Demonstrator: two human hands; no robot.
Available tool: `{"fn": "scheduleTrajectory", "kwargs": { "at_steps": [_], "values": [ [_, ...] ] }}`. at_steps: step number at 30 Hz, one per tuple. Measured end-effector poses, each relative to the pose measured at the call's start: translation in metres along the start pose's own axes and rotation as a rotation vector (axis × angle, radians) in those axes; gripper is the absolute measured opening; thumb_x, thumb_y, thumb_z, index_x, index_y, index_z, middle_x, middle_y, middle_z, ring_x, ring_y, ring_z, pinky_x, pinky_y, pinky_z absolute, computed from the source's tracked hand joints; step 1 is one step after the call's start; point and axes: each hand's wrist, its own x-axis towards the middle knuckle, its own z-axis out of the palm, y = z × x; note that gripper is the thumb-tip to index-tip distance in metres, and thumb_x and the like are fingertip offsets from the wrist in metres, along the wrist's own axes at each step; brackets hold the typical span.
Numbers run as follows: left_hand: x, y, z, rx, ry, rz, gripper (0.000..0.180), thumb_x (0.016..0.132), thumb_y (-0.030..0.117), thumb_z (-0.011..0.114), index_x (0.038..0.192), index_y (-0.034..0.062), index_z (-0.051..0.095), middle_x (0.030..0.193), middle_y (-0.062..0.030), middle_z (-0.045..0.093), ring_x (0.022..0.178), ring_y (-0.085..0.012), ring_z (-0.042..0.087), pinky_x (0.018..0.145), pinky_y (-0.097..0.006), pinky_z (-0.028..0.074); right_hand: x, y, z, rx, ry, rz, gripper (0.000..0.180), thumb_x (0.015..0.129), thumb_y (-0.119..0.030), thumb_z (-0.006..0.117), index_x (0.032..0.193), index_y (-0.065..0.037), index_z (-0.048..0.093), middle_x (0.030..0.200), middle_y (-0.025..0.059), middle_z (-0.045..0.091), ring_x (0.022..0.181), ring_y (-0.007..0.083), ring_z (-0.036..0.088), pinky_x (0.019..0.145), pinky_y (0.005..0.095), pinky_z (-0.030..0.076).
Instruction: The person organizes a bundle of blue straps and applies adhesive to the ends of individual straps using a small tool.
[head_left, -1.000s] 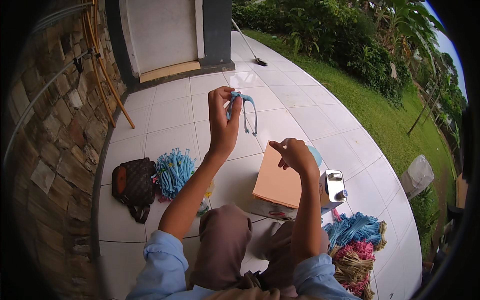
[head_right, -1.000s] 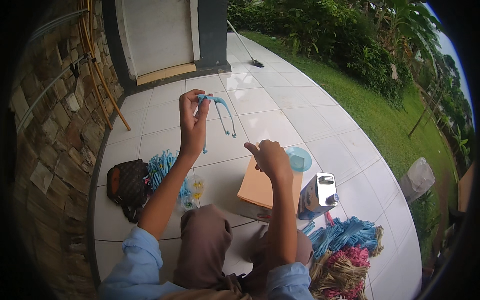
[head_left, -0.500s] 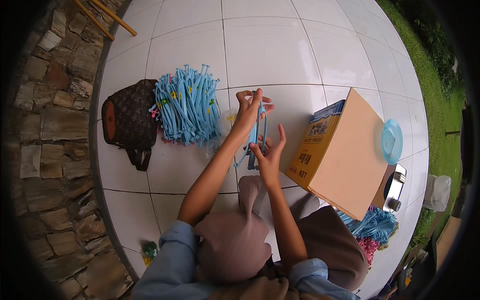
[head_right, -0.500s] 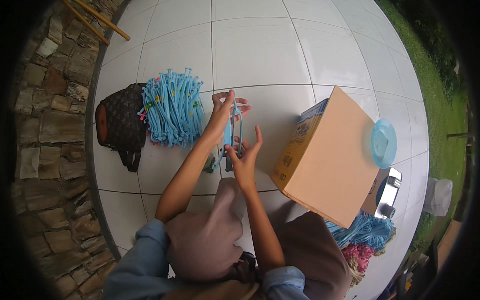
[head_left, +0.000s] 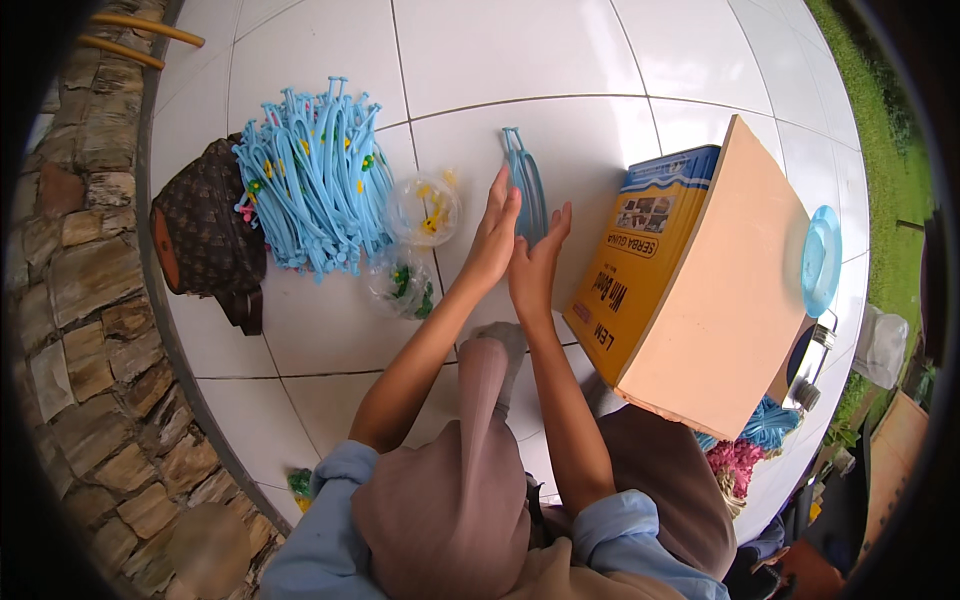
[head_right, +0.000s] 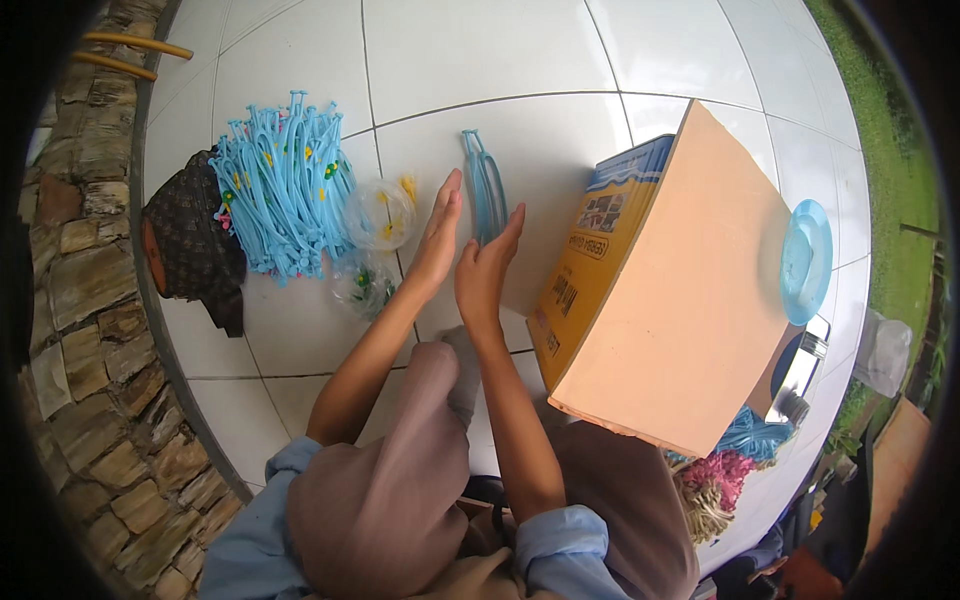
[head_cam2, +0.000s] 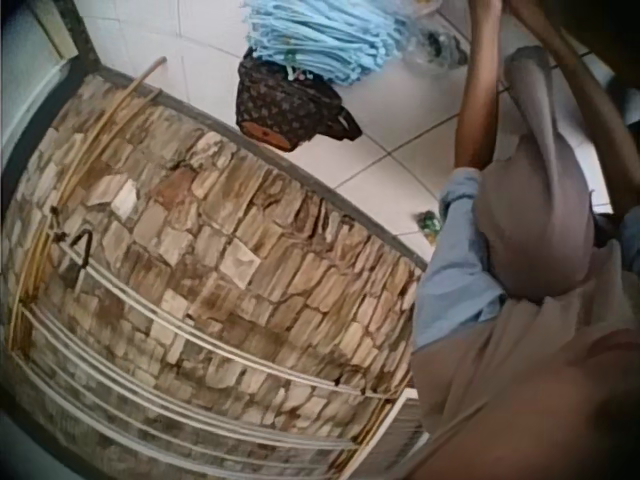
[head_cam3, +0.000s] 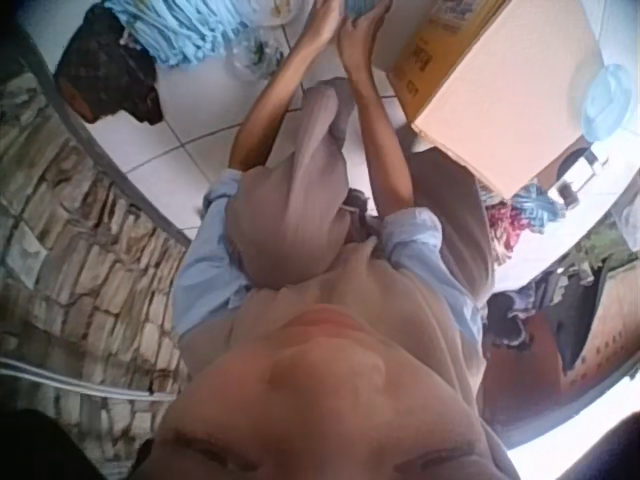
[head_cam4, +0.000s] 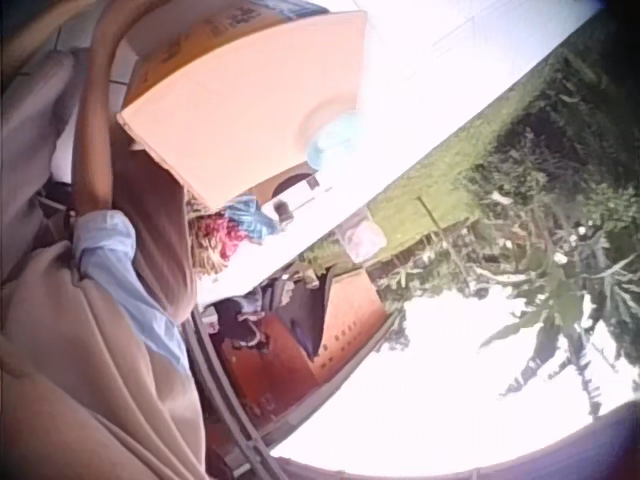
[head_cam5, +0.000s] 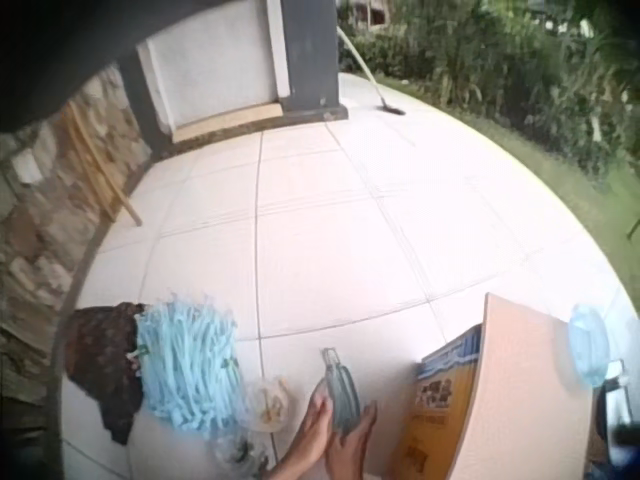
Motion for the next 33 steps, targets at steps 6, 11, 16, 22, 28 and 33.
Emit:
{"fn": "scheduleTrajectory", "kwargs": {
  "at_steps": [6,11,16,22,28,33],
  "values": [
    [-0.063,0.115,-0.010,-0.154,0.103,0.333,0.048,0.096,0.036,0.034,0.132,0.0034,0.033,0.138,-0.0148,0.034,0.132,-0.0230,0.026,0.108,-0.036,0.020,-0.027,-0.141,-0.043,0.775,-0.255,0.254,0.057,0.084,-0.003,0.045,0.134,-0.002,0.018,0.130,0.0219,0.034,0.119,0.0293,0.041,0.098,0.0372,0.036],
    [-0.123,0.212,0.037,-0.197,0.223,0.599,0.037,0.094,0.026,0.044,0.124,0.0046,0.040,0.125,-0.0120,0.044,0.112,-0.0197,0.044,0.095,-0.032,0.033,-0.032,-0.248,-0.111,0.826,-0.384,0.018,0.052,0.086,-0.008,0.045,0.131,-0.001,0.020,0.117,0.0171,0.044,0.106,0.0214,0.050,0.086,0.0339,0.044],
    [-0.174,0.272,0.104,-0.497,-0.144,0.491,0.029,0.090,0.021,0.047,0.114,0.0045,0.044,0.112,-0.0058,0.045,0.109,-0.0135,0.042,0.092,-0.033,0.037,-0.043,-0.257,-0.250,0.098,-0.644,-0.352,0.050,0.090,-0.022,0.052,0.130,-0.003,0.029,0.106,0.0138,0.057,0.092,0.0181,0.058,0.079,0.0304,0.045],
    [-0.195,0.205,0.215,-0.088,-0.492,0.645,0.017,0.091,0.018,0.048,0.100,0.0045,0.054,0.095,-0.0031,0.057,0.093,-0.0117,0.052,0.083,-0.028,0.041,-0.102,-0.195,-0.410,-0.142,-0.121,-0.253,0.061,0.091,-0.024,0.052,0.139,-0.007,0.019,0.110,0.0152,0.058,0.091,0.0188,0.060,0.082,0.0324,0.046],
    [-0.202,0.123,0.296,0.744,-1.089,0.759,0.017,0.084,0.016,0.054,0.096,0.0030,0.056,0.092,-0.0103,0.059,0.086,-0.0245,0.058,0.082,-0.035,0.044,-0.100,-0.046,-0.471,0.085,-0.008,-0.004,0.044,0.091,-0.017,0.051,0.130,-0.004,0.037,0.106,0.0163,0.058,0.090,0.0195,0.059,0.076,0.0305,0.047],
    [-0.185,-0.008,0.342,1.372,-1.182,0.866,0.014,0.081,0.017,0.055,0.090,0.0060,0.056,0.093,-0.0113,0.056,0.089,-0.0258,0.057,0.079,-0.038,0.046,-0.096,0.114,-0.432,0.202,0.221,0.135,0.033,0.087,-0.007,0.050,0.120,-0.003,0.049,0.086,0.0116,0.063,0.058,0.0127,0.057,0.053,0.0262,0.046]
  ]
}}
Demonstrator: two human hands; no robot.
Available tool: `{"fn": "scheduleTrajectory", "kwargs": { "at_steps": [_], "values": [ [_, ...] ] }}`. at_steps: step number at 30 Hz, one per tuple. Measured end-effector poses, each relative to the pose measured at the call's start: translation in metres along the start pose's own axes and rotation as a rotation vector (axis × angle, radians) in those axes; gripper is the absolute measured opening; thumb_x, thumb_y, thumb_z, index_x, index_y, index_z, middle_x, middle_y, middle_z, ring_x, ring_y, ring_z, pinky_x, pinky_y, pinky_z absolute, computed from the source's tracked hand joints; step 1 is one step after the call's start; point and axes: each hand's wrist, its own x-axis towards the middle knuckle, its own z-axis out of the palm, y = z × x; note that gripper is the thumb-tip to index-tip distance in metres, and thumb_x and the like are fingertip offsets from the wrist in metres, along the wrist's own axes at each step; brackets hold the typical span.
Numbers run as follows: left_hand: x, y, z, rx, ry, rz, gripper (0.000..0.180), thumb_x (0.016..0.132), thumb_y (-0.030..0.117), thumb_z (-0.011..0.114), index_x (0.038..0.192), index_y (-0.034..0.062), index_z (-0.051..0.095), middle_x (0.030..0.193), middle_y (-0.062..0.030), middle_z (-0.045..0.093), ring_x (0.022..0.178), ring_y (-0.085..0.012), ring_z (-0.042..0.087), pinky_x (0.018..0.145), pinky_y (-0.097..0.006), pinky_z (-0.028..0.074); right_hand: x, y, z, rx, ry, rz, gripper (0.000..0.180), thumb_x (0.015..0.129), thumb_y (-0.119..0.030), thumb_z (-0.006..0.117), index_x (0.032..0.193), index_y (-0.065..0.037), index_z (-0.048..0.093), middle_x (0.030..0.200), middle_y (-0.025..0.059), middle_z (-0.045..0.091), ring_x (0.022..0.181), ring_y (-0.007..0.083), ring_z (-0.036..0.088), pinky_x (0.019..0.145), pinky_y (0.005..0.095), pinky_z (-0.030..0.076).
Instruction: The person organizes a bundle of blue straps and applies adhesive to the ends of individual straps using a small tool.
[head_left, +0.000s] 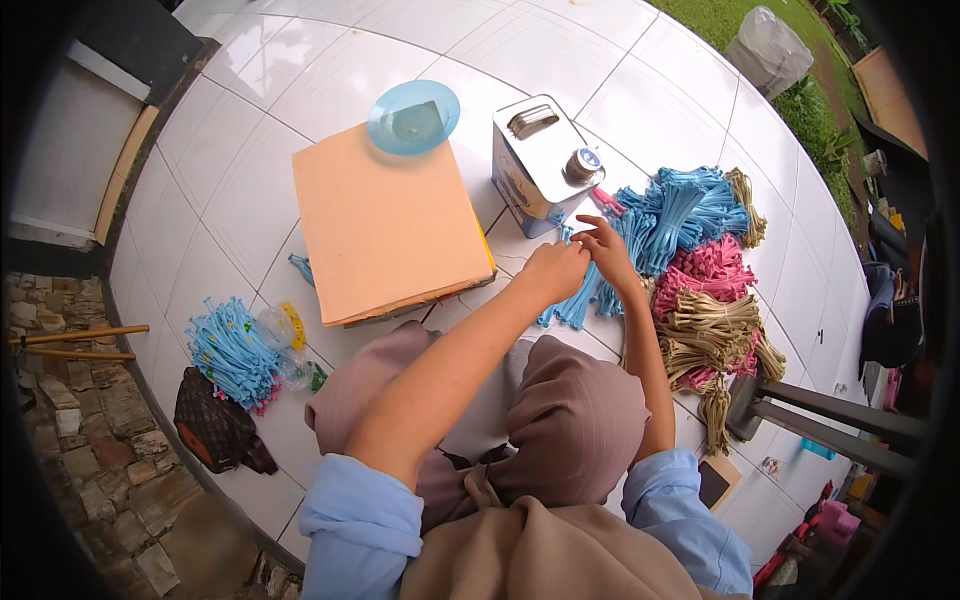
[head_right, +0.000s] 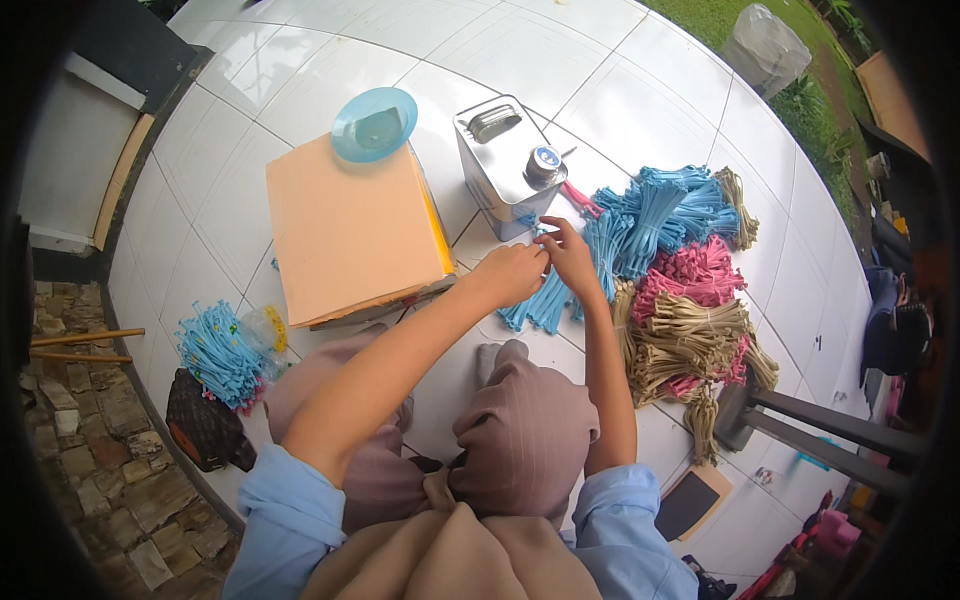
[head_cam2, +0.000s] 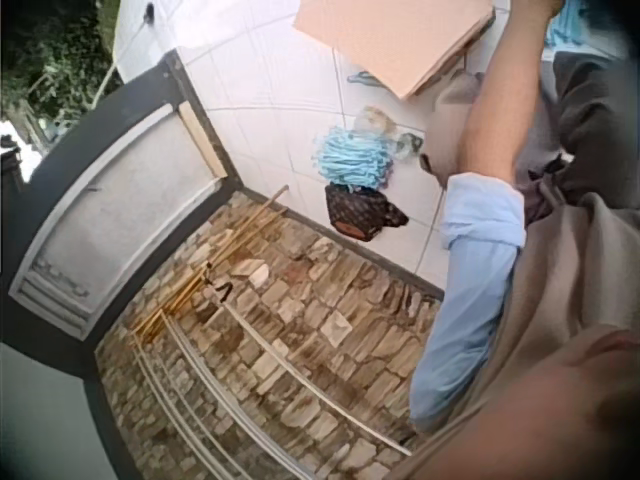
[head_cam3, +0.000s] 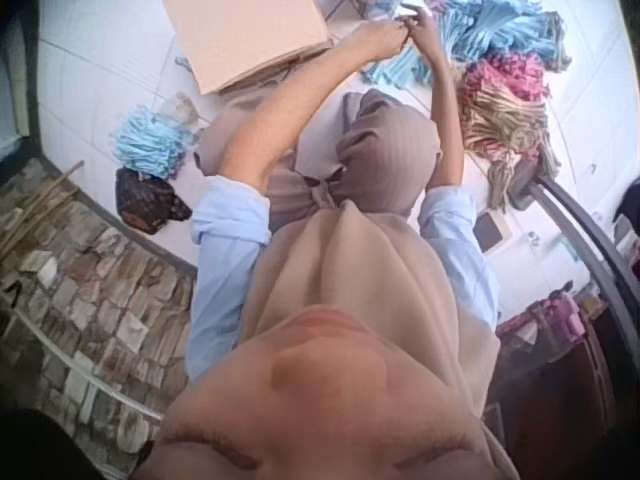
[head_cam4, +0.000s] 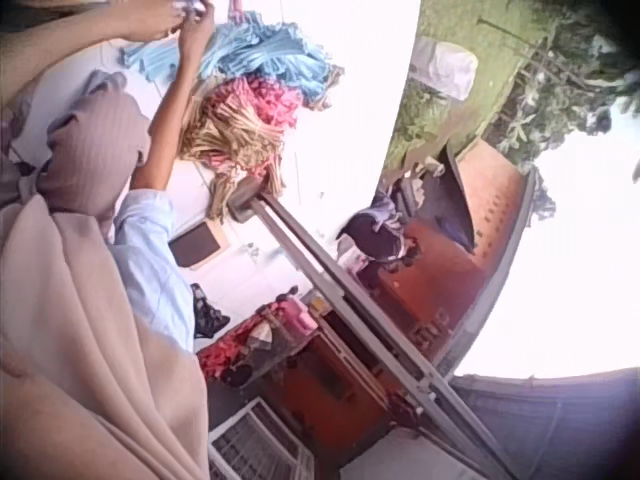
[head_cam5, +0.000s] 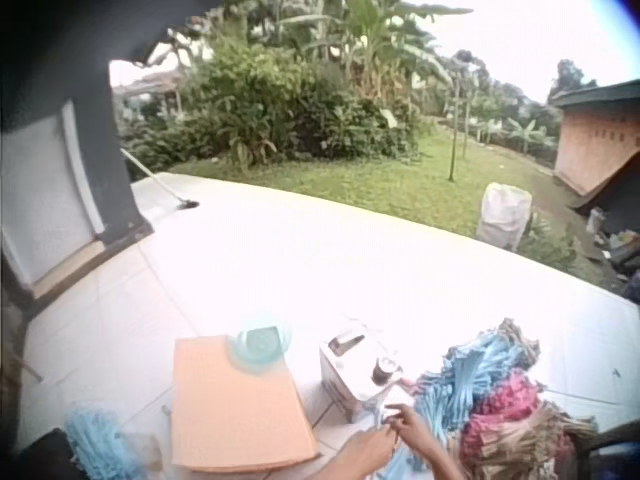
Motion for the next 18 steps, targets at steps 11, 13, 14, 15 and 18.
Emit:
{"fn": "scheduleTrajectory", "kwargs": {
  "at_steps": [11,13,14,15,18],
  "values": [
    [0.014,-0.017,0.189,-0.917,0.506,-0.638,0.035,0.085,0.007,0.049,0.119,0.0002,0.046,0.111,-0.0190,0.052,0.102,-0.0332,0.050,0.086,-0.038,0.041,-0.031,0.129,0.070,-0.370,0.512,0.088,0.054,0.078,-0.002,0.060,0.126,0.002,0.034,0.084,0.0086,0.054,0.069,0.0151,0.055,0.064,0.0272,0.046],
    [0.018,-0.020,0.187,-0.814,0.401,-0.747,0.030,0.088,0.013,0.049,0.114,-0.0012,0.050,0.109,-0.0167,0.055,0.098,-0.0249,0.054,0.083,-0.033,0.043,-0.024,0.113,0.067,-0.125,0.537,0.195,0.056,0.079,-0.001,0.059,0.127,0.001,0.032,0.084,0.0084,0.054,0.072,0.0141,0.055,0.066,0.0260,0.046],
    [0.018,-0.025,0.184,-0.804,0.395,-0.752,0.030,0.088,0.013,0.049,0.114,-0.0012,0.050,0.109,-0.0167,0.055,0.098,-0.0249,0.054,0.083,-0.033,0.043,-0.020,0.104,0.069,0.124,0.552,0.284,0.057,0.079,-0.001,0.058,0.128,0.000,0.030,0.085,0.0082,0.054,0.076,0.0131,0.055,0.069,0.0248,0.046],
    [0.023,-0.025,0.181,-0.997,0.386,-0.738,0.027,0.089,0.015,0.051,0.111,-0.0010,0.050,0.103,-0.0154,0.055,0.095,-0.0261,0.055,0.082,-0.033,0.044,-0.022,0.105,0.063,0.220,0.593,0.308,0.058,0.079,0.000,0.057,0.130,-0.003,0.028,0.086,0.0076,0.054,0.080,0.0126,0.054,0.072,0.0234,0.045],
    [0.030,-0.023,0.169,-1.317,0.377,-0.690,0.021,0.087,0.014,0.056,0.102,0.0014,0.050,0.090,-0.0094,0.055,0.090,-0.0223,0.057,0.079,-0.032,0.044,-0.027,0.113,0.060,0.404,0.654,0.230,0.059,0.080,-0.002,0.060,0.130,-0.005,0.028,0.088,0.0072,0.054,0.080,0.0117,0.054,0.072,0.0228,0.045]
  ]
}}
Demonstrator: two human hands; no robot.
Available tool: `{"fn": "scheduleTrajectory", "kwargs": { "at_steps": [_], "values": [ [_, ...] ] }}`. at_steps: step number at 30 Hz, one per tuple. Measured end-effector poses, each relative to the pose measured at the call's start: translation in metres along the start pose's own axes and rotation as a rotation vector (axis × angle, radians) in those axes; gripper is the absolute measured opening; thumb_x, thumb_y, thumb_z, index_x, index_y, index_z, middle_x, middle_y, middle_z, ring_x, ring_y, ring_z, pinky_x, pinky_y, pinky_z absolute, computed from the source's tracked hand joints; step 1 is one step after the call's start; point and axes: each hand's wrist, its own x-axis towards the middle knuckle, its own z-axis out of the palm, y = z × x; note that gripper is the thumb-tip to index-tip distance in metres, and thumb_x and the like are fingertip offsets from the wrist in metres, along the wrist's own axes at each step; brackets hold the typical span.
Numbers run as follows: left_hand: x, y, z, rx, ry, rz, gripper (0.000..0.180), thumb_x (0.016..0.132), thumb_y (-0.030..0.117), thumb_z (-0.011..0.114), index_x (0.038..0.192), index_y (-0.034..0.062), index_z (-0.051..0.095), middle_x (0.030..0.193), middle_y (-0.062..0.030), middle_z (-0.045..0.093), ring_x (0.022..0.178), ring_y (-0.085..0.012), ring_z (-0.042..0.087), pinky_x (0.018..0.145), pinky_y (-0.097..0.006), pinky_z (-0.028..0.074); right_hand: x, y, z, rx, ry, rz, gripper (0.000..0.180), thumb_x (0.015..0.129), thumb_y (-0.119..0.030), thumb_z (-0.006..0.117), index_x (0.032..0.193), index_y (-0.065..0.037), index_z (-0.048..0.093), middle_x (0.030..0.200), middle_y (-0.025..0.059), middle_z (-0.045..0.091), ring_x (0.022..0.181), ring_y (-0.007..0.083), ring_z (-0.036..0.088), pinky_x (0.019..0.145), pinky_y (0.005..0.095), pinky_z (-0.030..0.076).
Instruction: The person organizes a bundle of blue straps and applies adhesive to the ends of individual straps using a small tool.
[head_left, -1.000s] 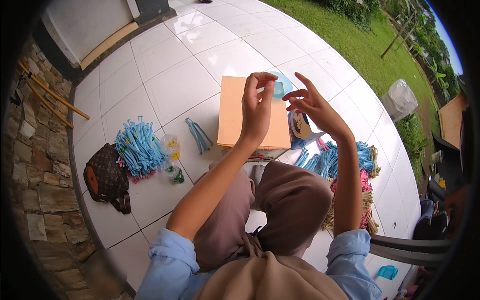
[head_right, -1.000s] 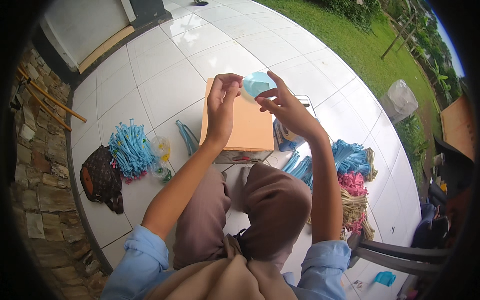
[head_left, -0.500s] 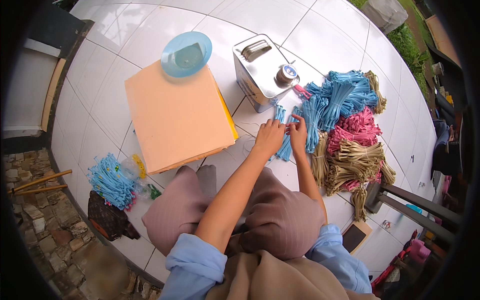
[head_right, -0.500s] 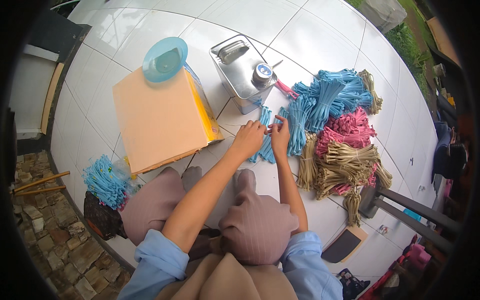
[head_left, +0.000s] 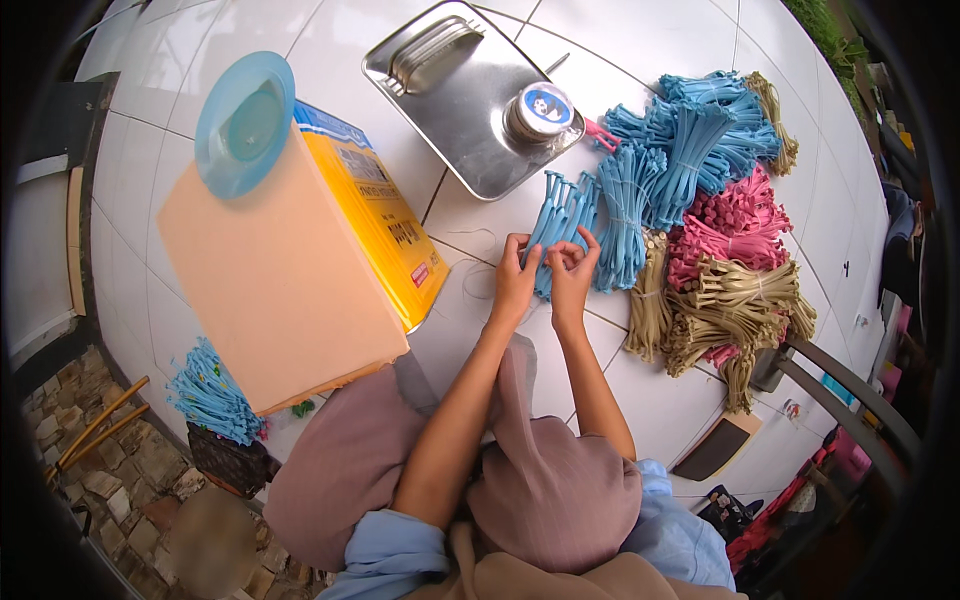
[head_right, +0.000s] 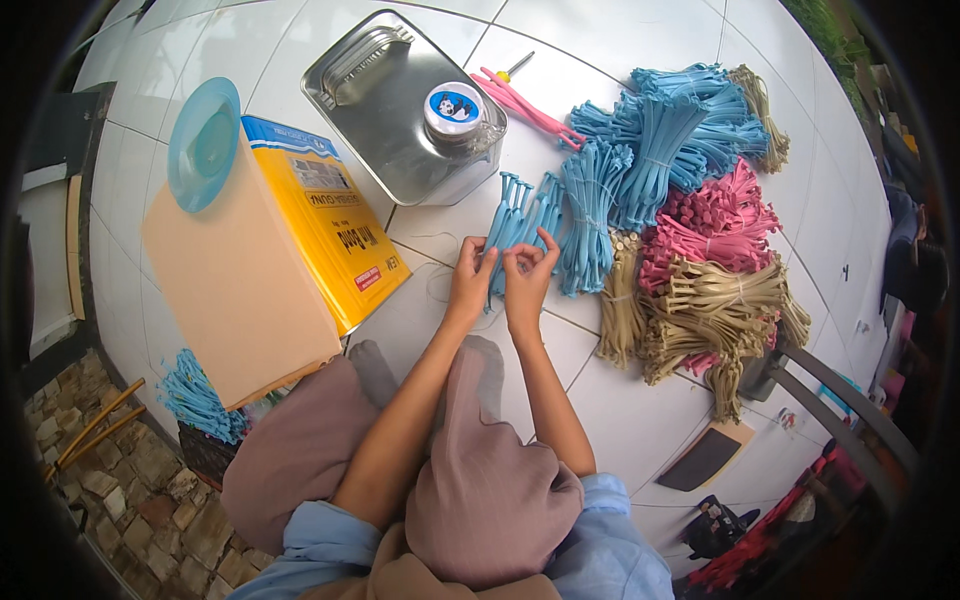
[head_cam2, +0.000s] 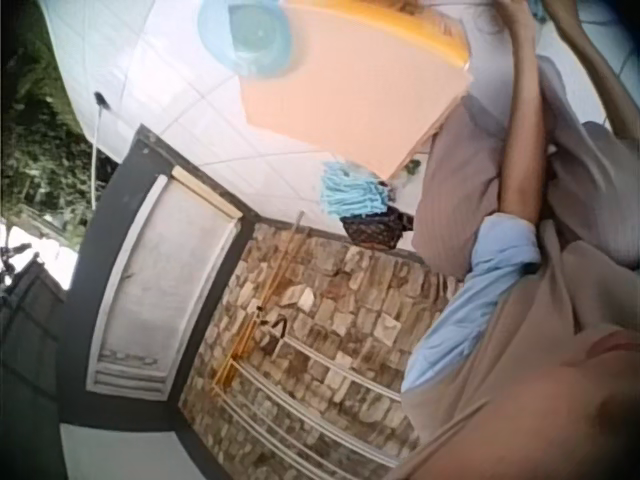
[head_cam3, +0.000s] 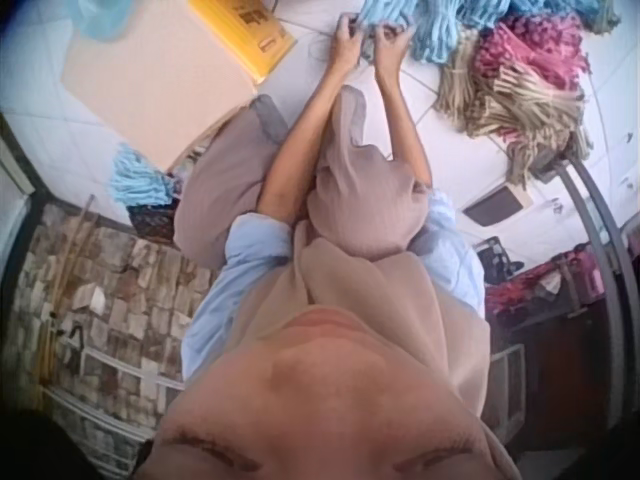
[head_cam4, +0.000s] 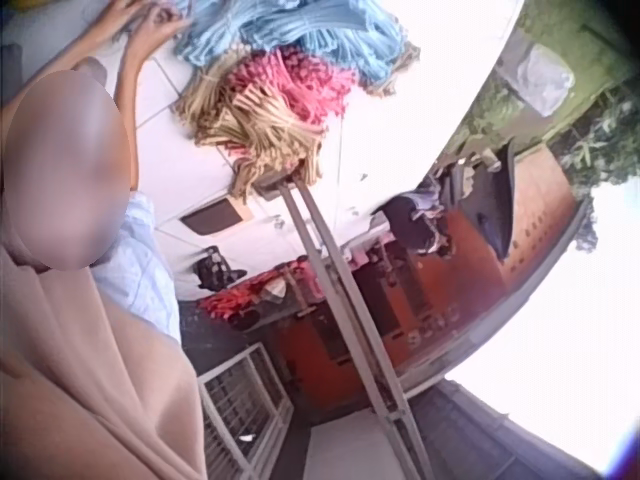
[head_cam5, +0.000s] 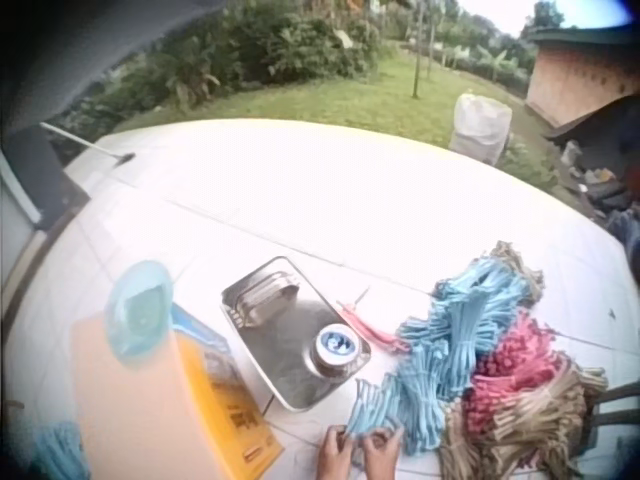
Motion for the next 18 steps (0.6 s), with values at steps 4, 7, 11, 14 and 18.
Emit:
{"fn": "scheduleTrajectory", "kwargs": {
  "at_steps": [4,7,11,14,18],
  "values": [
    [0.002,0.015,-0.006,0.008,-0.157,0.191,0.039,0.078,0.004,0.066,0.109,0.0033,0.042,0.104,-0.0072,0.052,0.094,-0.0157,0.053,0.081,-0.029,0.043,-0.002,-0.024,-0.001,0.113,0.057,-0.006,0.062,0.081,-0.004,0.064,0.130,-0.005,0.027,0.091,0.0069,0.053,0.081,0.0114,0.054,0.074,0.0232,0.044],
    [0.002,0.026,-0.004,-0.182,-0.203,0.136,0.038,0.081,0.007,0.065,0.112,0.0010,0.043,0.103,-0.0081,0.052,0.084,-0.0125,0.053,0.074,-0.025,0.044,0.004,-0.029,-0.012,0.202,-0.026,0.021,0.064,0.081,-0.006,0.065,0.132,-0.009,0.027,0.096,0.0063,0.050,0.083,0.0104,0.052,0.075,0.0225,0.043],
    [0.013,0.035,-0.018,-0.075,-0.314,-0.029,0.027,0.094,0.023,0.048,0.113,0.0045,0.042,0.070,0.0001,0.049,0.054,-0.0063,0.041,0.051,-0.020,0.035,0.006,-0.040,-0.024,0.515,0.040,0.051,0.060,0.086,-0.012,0.058,0.134,-0.015,0.022,0.097,0.0047,0.048,0.079,0.0115,0.053,0.070,0.0298,0.046],
    [0.009,0.042,-0.015,-0.142,-0.327,-0.006,0.027,0.097,0.030,0.040,0.110,0.0065,0.043,0.062,0.0024,0.043,0.050,-0.0054,0.039,0.049,-0.020,0.034,0.005,-0.057,-0.026,0.646,-0.026,0.108,0.065,0.087,-0.016,0.058,0.136,-0.016,0.014,0.099,0.0062,0.049,0.080,0.0146,0.054,0.069,0.0348,0.047],
    [-0.002,0.062,0.015,-0.229,-0.299,-0.078,0.030,0.097,0.034,0.036,0.110,0.0070,0.042,0.067,0.0012,0.046,0.048,-0.0052,0.037,0.047,-0.021,0.034,-0.005,-0.048,-0.019,0.429,-0.133,0.061,0.076,0.087,-0.018,0.059,0.138,-0.014,0.003,0.104,0.0127,0.050,0.085,0.0191,0.056,0.083,0.0351,0.044]
  ]
}}
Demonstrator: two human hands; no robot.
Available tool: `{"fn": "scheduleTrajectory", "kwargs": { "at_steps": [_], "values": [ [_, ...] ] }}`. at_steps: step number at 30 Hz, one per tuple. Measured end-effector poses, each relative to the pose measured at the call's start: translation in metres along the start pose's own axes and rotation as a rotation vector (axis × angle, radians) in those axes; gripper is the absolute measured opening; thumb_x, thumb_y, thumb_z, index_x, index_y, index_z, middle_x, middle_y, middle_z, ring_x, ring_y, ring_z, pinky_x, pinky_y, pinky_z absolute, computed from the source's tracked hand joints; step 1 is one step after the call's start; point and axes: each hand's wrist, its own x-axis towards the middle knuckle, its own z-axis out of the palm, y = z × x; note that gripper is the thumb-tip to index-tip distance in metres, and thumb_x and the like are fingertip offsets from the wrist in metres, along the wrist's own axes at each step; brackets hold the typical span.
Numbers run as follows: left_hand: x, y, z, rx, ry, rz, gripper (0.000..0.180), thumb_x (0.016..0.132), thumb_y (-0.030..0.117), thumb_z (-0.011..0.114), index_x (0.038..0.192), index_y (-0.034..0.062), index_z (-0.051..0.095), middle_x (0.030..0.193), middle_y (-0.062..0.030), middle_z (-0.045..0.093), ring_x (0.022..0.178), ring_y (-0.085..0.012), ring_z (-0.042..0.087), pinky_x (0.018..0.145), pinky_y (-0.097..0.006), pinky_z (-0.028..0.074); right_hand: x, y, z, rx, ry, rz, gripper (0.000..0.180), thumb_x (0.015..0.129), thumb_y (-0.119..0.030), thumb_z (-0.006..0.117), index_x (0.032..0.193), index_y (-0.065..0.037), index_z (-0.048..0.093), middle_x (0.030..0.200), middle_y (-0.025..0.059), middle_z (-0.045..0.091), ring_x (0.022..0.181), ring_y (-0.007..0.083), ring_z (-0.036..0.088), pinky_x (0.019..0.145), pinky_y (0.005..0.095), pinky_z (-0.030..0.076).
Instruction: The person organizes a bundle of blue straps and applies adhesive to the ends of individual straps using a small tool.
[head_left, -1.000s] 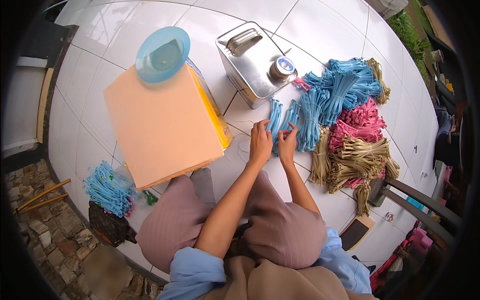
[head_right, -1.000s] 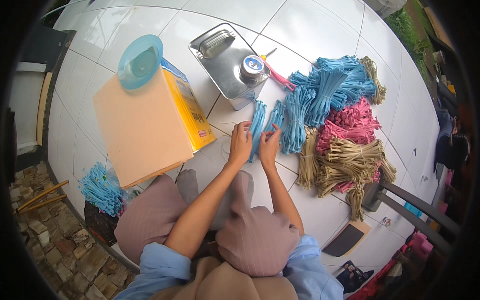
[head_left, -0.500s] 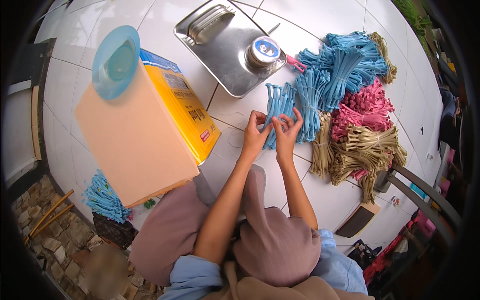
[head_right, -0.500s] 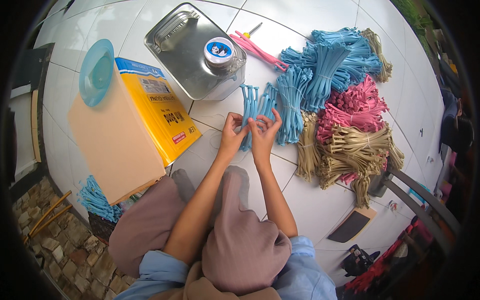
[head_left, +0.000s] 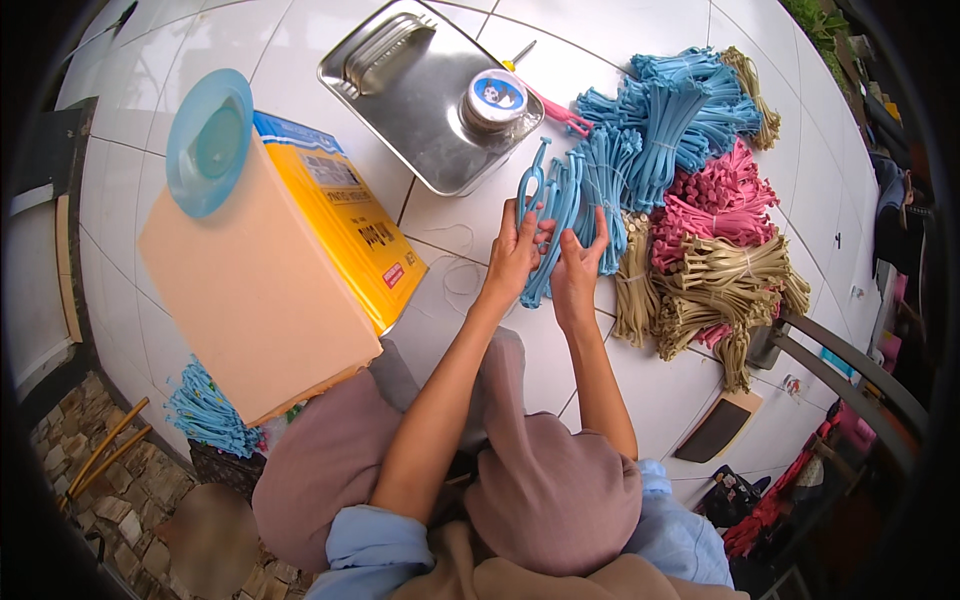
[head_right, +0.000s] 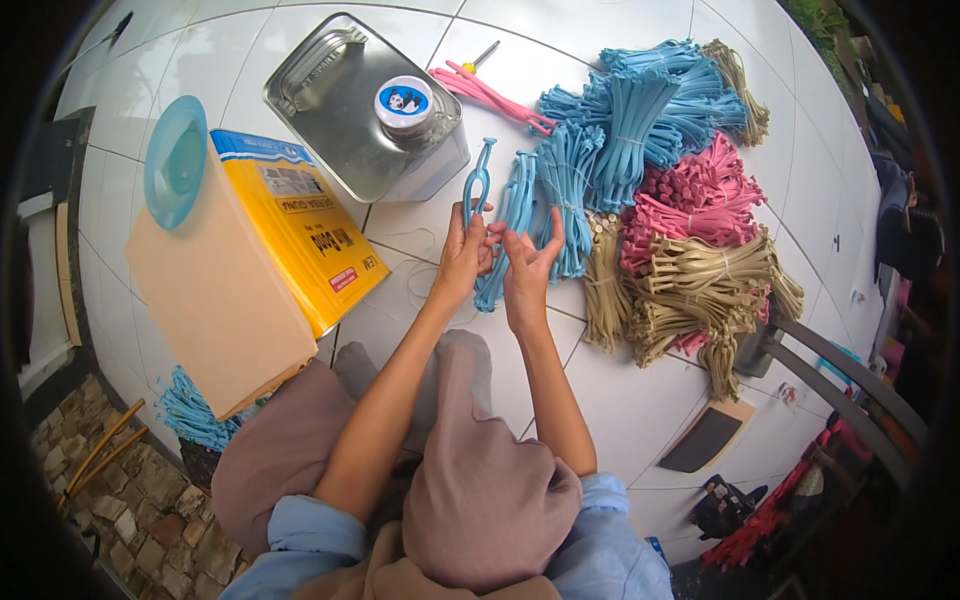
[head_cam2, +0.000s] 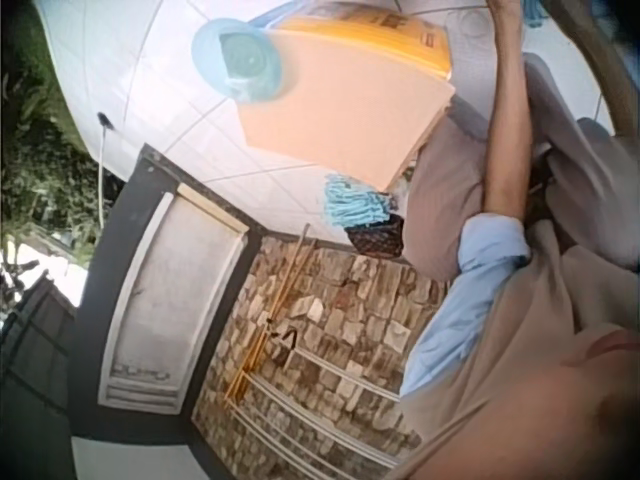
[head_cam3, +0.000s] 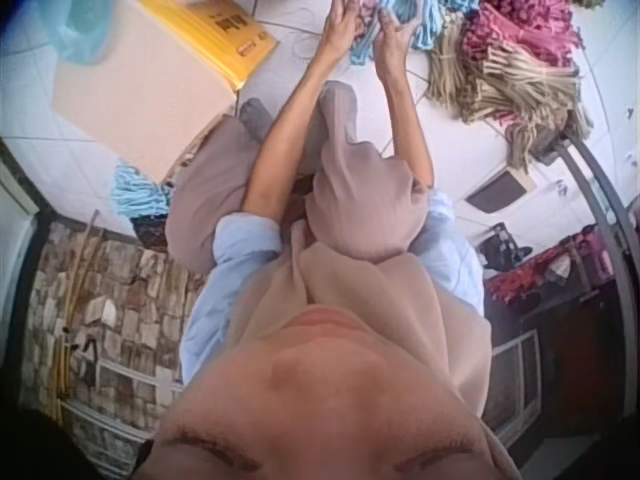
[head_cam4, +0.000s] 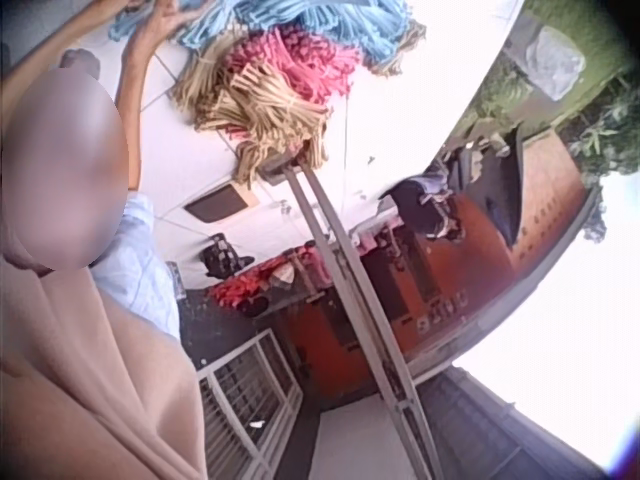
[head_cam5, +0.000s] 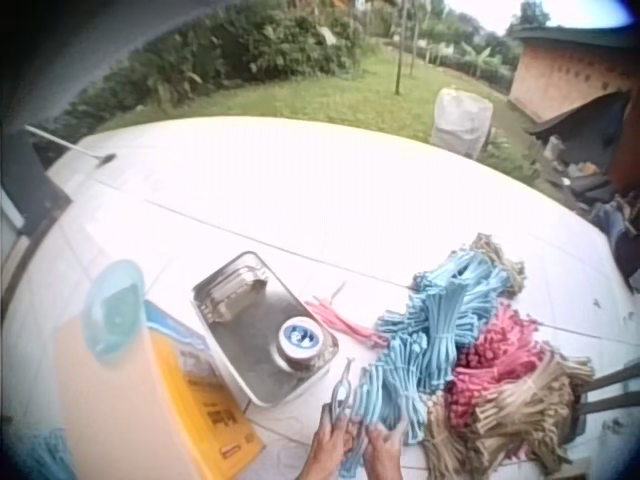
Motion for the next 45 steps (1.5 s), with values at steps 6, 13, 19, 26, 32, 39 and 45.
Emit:
{"fn": "scheduleTrajectory", "kwargs": {
  "at_steps": [6,13,19,26,32,39,45],
  "values": [
    [0.005,-0.023,-0.011,-0.091,-0.129,0.081,0.033,0.096,0.026,0.041,0.128,0.0182,0.039,0.078,-0.0014,0.052,0.066,-0.0064,0.046,0.057,-0.020,0.039,-0.007,-0.007,0.006,-0.137,0.126,-0.200,0.073,0.090,-0.006,0.052,0.139,-0.015,-0.001,0.100,0.0137,0.049,0.081,0.0162,0.057,0.075,0.0283,0.046],
    [0.003,-0.005,0.011,-0.080,-0.082,-0.091,0.032,0.097,0.032,0.037,0.125,0.0185,0.045,0.075,0.0029,0.051,0.054,-0.0012,0.036,0.048,-0.016,0.029,-0.014,-0.013,0.011,-0.221,0.096,-0.236,0.067,0.094,-0.016,0.047,0.140,-0.020,-0.002,0.083,0.0056,0.050,0.063,0.0102,0.045,0.058,0.0233,0.038],
    [0.010,-0.029,0.021,0.264,0.079,-0.085,0.024,0.093,0.022,0.042,0.110,0.0101,0.055,0.065,-0.0007,0.051,0.047,-0.0081,0.040,0.046,-0.026,0.035,-0.019,-0.010,0.007,-0.334,0.188,-0.074,0.062,0.097,-0.017,0.037,0.142,-0.013,-0.006,0.081,0.0051,0.049,0.062,0.0075,0.039,0.057,0.0221,0.036],
    [0.030,-0.048,0.002,0.273,0.126,-0.151,0.022,0.091,0.022,0.044,0.104,0.0115,0.058,0.056,-0.0025,0.046,0.049,-0.0089,0.043,0.047,-0.028,0.036,-0.040,-0.034,0.034,-0.449,0.170,-0.158,0.063,0.098,-0.017,0.036,0.143,-0.018,-0.008,0.062,-0.0023,0.033,0.051,0.0054,0.029,0.045,0.0206,0.026],
    [0.021,-0.048,-0.028,0.813,0.109,0.137,0.032,0.090,0.026,0.048,0.117,0.0110,0.052,0.068,-0.0112,0.057,0.065,-0.0312,0.057,0.071,-0.041,0.047,-0.030,-0.050,0.032,-0.548,0.136,-0.140,0.066,0.096,-0.015,0.038,0.143,-0.011,-0.008,0.065,0.0019,0.046,0.054,0.0077,0.039,0.049,0.0223,0.035],
    [-0.023,0.047,0.027,0.525,-0.184,0.388,0.040,0.094,0.028,0.046,0.122,-0.0018,0.047,0.098,-0.0144,0.060,0.078,-0.0179,0.056,0.075,-0.029,0.046,-0.045,-0.105,0.029,-0.397,-0.036,-0.360,0.064,0.093,-0.003,0.032,0.142,-0.012,-0.008,0.085,0.0092,0.053,0.056,0.0082,0.044,0.053,0.0184,0.038],
    [-0.121,0.192,0.066,0.154,-0.418,0.291,0.030,0.091,0.025,0.054,0.106,-0.0002,0.056,0.087,-0.0020,0.054,0.056,-0.0062,0.049,0.049,-0.020,0.040,-0.110,-0.190,0.087,-0.432,-0.173,-0.532,0.069,0.093,0.000,0.038,0.141,-0.011,-0.010,0.100,0.0132,0.058,0.065,0.0065,0.053,0.055,0.0179,0.040]
  ]
}}
